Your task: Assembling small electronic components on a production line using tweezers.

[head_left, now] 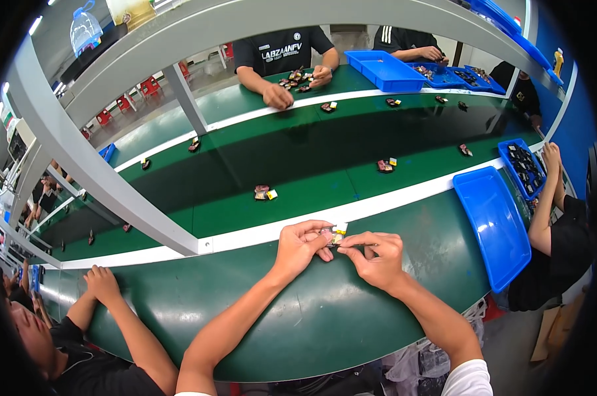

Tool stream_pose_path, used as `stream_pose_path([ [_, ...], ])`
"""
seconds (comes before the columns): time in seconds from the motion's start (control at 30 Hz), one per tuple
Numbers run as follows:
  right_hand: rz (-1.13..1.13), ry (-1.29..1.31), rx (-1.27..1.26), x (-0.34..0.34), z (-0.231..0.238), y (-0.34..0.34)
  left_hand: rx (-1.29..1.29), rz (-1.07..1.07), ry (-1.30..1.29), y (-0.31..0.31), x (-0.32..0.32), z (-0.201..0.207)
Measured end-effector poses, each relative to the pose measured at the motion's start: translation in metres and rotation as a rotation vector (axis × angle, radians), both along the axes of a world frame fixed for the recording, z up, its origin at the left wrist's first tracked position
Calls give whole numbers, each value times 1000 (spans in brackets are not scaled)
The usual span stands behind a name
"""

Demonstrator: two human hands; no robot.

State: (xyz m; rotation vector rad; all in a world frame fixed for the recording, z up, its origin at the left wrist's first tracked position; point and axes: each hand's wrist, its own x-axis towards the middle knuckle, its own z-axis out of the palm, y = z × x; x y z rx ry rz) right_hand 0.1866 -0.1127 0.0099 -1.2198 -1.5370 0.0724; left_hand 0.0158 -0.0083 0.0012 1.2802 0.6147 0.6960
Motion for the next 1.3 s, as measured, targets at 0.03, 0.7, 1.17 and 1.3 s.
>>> stream_pose_path([
  [0.03, -4, -3, 11, 0, -1, 0, 11, -4, -3, -1, 0, -1],
  [0.7, -103, 196, -5, 13, -3, 1, 511, 574, 332, 68, 58, -10],
  [1.17, -113, 173, 2, 18, -9, 0, 881, 757, 198, 59, 63, -12],
  [1.3, -91, 171, -22, 19, -8, -4, 1104, 782, 216, 47, 69, -6],
])
